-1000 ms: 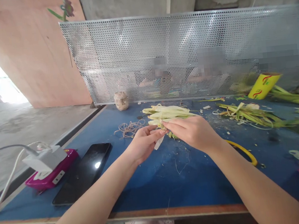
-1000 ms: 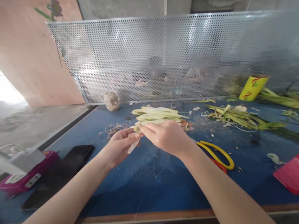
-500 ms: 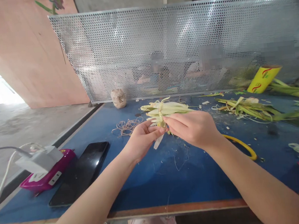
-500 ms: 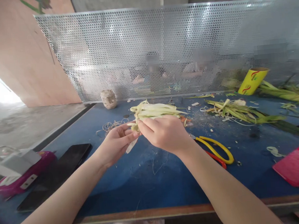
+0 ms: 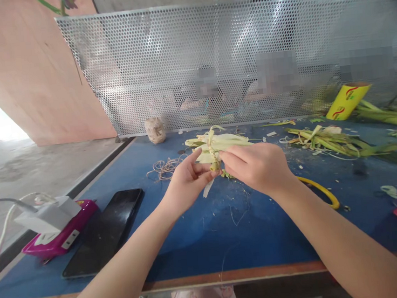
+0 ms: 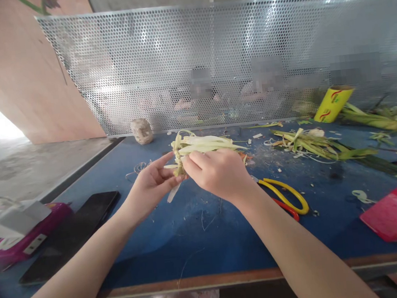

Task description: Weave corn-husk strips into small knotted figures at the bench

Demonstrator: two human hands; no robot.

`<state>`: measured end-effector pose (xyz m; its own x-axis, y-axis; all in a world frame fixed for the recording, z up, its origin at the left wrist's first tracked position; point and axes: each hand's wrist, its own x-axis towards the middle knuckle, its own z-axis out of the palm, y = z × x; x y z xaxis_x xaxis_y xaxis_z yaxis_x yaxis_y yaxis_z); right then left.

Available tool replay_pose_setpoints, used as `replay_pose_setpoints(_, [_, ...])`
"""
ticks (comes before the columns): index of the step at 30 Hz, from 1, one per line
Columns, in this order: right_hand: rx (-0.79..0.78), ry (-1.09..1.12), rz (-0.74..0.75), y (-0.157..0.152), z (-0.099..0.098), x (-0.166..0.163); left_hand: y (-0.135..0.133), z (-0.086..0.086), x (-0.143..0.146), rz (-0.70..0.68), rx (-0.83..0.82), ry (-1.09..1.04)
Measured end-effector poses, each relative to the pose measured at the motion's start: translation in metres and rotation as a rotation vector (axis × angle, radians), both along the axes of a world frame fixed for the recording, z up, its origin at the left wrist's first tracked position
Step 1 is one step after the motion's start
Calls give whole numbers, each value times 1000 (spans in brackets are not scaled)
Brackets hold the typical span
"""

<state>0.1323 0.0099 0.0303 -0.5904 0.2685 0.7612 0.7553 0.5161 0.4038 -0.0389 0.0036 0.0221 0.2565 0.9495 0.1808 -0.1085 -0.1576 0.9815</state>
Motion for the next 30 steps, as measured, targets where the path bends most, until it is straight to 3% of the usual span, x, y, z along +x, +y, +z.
replay_pose_setpoints(4, [-58, 65, -45, -3, 1, -3, 0, 0, -1, 47, 68, 21])
replay_pose_setpoints(8, [22, 69, -95, -3, -1, -7, 1, -2, -1, 54, 77, 77])
replay_pose_setpoints(13, [51, 116, -145, -2, -6, -13, 3, -3, -1, -29, 82, 82])
replay_pose_setpoints(17, [-167, 274, -112, -1, -6, -13, 1, 1, -3, -30, 26, 38])
replay_pose_setpoints(21, [-594, 445, 84, -1, 0, -7, 0, 6, -5, -50, -27, -31])
replay_pose_setpoints(23, [-673, 421, 152, -1, 4, -3, 0, 8, -5, -42, -54, -9])
replay_pose_setpoints(30, [-415, 40, 110, -1, 1, 0, 4, 6, -8, -14, -151, 9])
